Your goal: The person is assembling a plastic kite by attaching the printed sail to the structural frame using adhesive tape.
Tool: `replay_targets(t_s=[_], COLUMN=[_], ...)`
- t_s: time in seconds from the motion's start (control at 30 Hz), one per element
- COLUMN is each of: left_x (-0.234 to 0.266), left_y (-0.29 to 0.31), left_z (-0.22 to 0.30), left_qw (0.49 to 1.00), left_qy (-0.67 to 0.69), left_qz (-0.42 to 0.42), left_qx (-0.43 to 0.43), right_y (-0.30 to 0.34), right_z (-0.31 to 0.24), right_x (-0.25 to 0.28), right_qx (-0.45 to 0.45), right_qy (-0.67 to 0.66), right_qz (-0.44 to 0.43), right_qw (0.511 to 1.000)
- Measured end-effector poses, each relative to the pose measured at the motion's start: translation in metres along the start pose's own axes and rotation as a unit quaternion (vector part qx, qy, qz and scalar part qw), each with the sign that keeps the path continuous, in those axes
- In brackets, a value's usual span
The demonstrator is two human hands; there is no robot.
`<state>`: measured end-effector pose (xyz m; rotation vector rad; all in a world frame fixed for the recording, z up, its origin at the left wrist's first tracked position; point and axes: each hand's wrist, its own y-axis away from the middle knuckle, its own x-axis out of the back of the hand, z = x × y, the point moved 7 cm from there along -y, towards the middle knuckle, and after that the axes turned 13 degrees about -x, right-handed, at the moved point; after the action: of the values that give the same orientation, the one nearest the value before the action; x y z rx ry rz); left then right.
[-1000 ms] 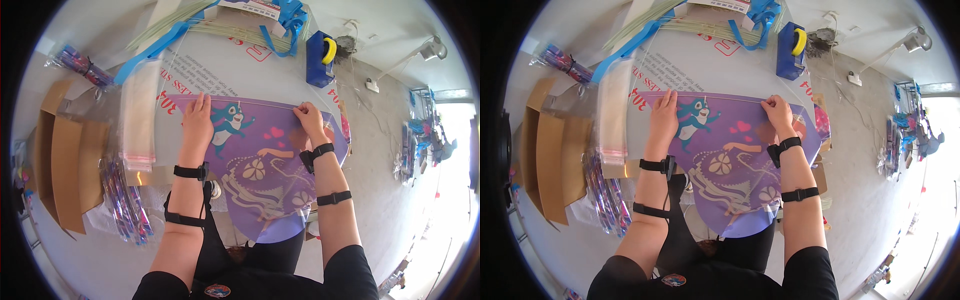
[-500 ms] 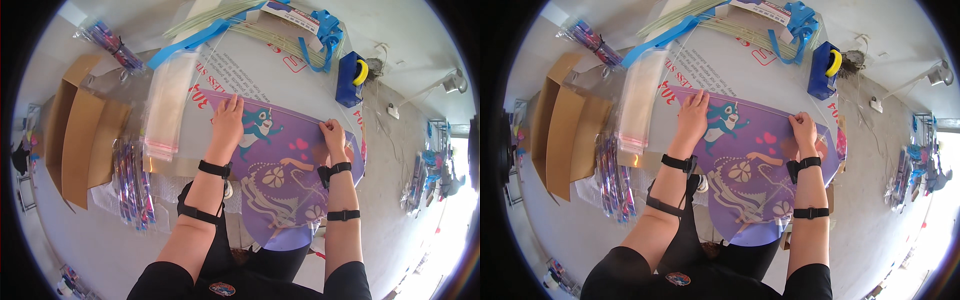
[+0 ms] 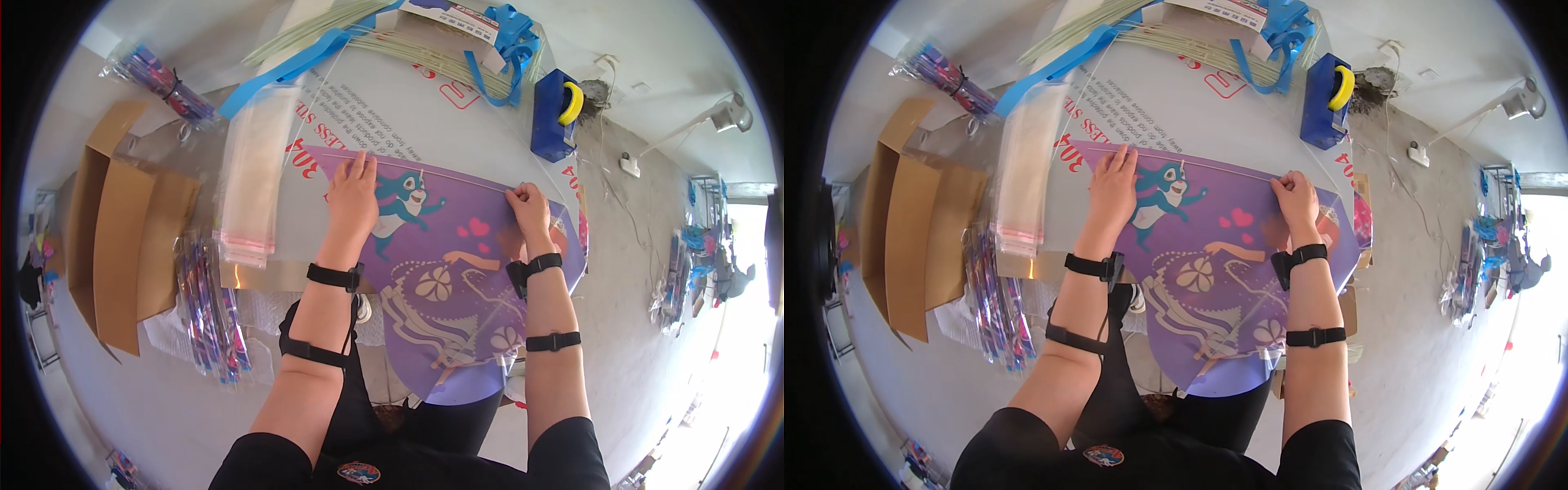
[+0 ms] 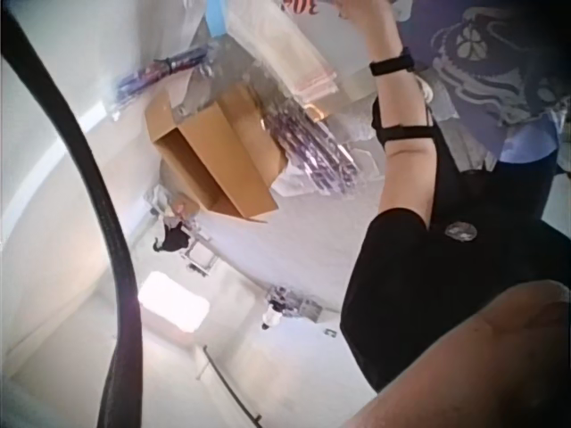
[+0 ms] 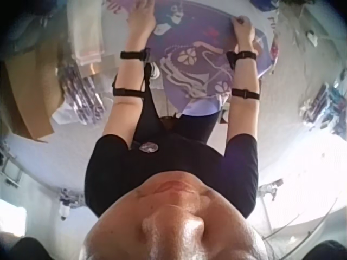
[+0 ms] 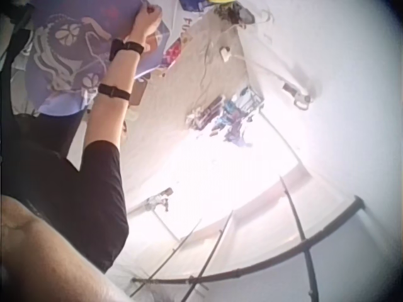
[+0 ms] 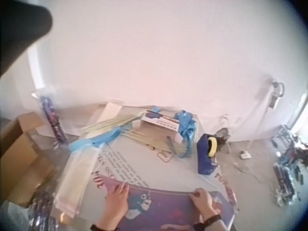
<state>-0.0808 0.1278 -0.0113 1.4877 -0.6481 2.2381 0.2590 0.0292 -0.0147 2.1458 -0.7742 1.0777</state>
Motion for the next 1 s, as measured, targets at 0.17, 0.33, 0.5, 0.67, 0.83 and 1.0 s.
replay_targets(t_s=[0.17, 0.33, 0.5, 0.67, 0.83, 1.0], left_x=[0.002, 0.005, 0.009, -0.004, -0.013, -0.014], left_y=[0.0, 0.0, -0.002, -0.008, -0.008, -0.01], left_z=[0.0, 0.002, 0.01, 0.027, 0.038, 0.044], left_qw=[1.0, 1.0, 1.0, 0.998, 0.996, 0.995], left_qy=[0.002, -0.005, -0.012, -0.029, -0.01, 0.016], left_qz=[0.001, -0.001, 0.013, 0.003, -0.011, -0.021], left_qx=[0.001, -0.002, -0.007, -0.058, -0.088, -0.095], right_y=[0.0, 0.001, 0.001, 0.002, 0.002, 0.002], right_z=[-0.003, -0.004, -0.003, -0.005, -0.003, -0.003], right_x=[0.0, 0.001, 0.002, 0.001, 0.001, 0.001], right_qx=[-0.001, -0.014, -0.008, -0.009, -0.009, -0.005], right_qy=[0.002, 0.017, 0.02, 0.013, 0.007, 0.005], right_qz=[0.019, 0.013, 0.018, 0.015, 0.011, 0.012], right_qw=[1.0, 1.0, 1.0, 1.0, 1.0, 1.0])
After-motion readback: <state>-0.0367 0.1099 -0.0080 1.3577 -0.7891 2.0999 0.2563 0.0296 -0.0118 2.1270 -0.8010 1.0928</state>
